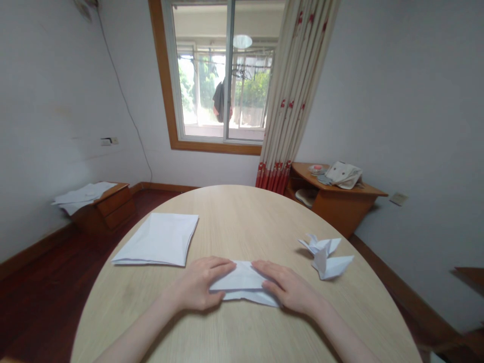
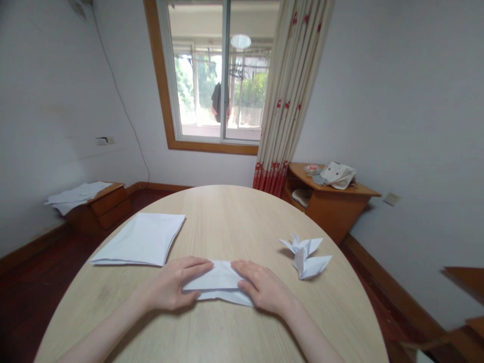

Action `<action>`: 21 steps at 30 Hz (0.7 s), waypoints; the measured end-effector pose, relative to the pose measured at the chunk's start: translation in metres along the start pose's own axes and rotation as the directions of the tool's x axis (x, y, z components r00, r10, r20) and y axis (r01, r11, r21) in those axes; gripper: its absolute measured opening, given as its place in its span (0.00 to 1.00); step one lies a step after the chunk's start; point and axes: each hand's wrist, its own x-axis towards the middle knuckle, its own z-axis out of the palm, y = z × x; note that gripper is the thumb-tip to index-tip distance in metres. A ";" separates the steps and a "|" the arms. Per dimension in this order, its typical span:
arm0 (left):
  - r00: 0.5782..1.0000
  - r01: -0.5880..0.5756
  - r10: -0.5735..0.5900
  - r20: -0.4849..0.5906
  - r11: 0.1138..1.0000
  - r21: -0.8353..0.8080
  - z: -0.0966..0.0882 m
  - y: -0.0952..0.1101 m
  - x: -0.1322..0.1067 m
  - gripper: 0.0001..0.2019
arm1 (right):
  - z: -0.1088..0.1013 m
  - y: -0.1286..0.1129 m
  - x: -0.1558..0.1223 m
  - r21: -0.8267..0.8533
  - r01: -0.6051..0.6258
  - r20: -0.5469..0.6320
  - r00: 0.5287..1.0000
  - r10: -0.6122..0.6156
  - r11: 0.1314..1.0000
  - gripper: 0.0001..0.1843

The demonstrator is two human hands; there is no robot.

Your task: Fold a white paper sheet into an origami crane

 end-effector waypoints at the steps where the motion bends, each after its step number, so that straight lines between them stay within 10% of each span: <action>1: 0.999 -0.027 0.028 -0.030 0.999 0.019 0.001 -0.001 0.000 0.29 | 0.000 0.000 0.000 -0.001 0.006 -0.005 1.000 -0.006 1.000 0.25; 10: 0.898 -0.173 0.253 -0.359 0.955 0.241 0.006 -0.008 -0.004 0.13 | -0.001 0.000 0.004 -0.216 0.011 -0.170 0.984 -0.049 0.976 0.25; 17: 0.848 -0.086 0.128 -0.514 0.991 0.105 0.007 -0.006 -0.003 0.13 | -0.001 -0.006 0.005 -0.419 0.093 -0.437 0.851 -0.290 0.903 0.30; 21: 0.809 0.017 -0.014 -0.588 1.000 -0.001 0.009 -0.002 0.001 0.15 | 0.007 -0.018 0.009 -0.405 -0.017 -0.541 0.811 -0.224 0.914 0.39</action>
